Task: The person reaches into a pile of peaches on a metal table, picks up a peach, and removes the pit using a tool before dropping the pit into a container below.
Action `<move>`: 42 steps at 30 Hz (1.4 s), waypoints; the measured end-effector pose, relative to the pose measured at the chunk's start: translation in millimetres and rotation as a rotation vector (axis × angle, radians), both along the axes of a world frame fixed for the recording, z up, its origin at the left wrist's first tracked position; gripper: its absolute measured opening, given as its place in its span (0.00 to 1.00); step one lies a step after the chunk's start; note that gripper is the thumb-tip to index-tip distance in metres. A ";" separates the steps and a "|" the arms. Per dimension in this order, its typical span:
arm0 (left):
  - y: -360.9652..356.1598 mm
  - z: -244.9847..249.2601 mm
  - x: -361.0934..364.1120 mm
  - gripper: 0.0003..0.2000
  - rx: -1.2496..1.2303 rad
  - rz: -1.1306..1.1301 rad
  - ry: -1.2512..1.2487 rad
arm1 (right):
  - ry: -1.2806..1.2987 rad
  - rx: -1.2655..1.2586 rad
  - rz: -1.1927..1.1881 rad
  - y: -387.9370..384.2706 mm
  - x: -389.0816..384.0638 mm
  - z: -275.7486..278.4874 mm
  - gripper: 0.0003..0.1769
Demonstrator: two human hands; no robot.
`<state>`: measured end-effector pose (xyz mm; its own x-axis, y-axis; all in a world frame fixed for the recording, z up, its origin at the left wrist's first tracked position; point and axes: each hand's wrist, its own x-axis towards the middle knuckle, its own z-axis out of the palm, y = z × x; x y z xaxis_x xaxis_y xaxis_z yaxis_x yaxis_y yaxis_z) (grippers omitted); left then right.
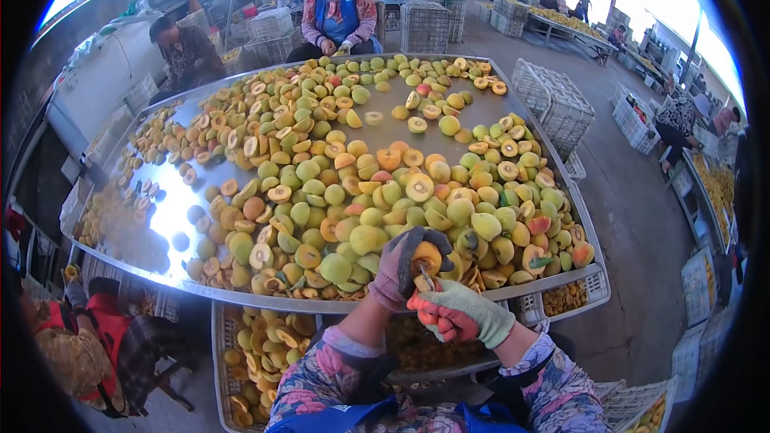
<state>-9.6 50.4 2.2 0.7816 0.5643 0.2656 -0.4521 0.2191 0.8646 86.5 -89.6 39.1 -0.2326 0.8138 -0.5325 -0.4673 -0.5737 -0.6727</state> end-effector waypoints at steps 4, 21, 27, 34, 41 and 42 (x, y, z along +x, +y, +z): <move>0.9 -19.7 2.4 0.20 0.031 -0.049 0.021 | -0.054 -0.040 0.013 -2.1 -1.5 7.9 0.15; 2.1 9.4 -20.1 0.24 -0.276 -0.042 0.132 | -1.627 0.316 0.530 -65.0 -10.7 23.5 0.14; 3.4 11.7 -141.8 0.11 0.342 0.503 0.680 | -1.613 0.357 0.298 -106.5 25.2 33.2 0.18; -14.5 13.2 -202.5 0.15 1.101 0.992 1.279 | -1.636 0.371 0.099 -102.6 73.2 45.6 0.20; -33.0 70.7 -25.4 0.12 0.937 0.491 0.600 | -1.428 0.332 -0.046 -9.4 119.0 76.8 0.13; -37.9 67.5 -7.4 0.12 0.915 0.434 0.612 | -1.337 0.277 -0.079 6.9 123.0 88.2 0.12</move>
<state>-17.0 12.5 69.7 0.7091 0.6084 0.3563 0.2080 -0.6633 0.7188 209.5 -82.7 127.3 0.3773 0.9168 -0.1312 0.5991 -0.3496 -0.7203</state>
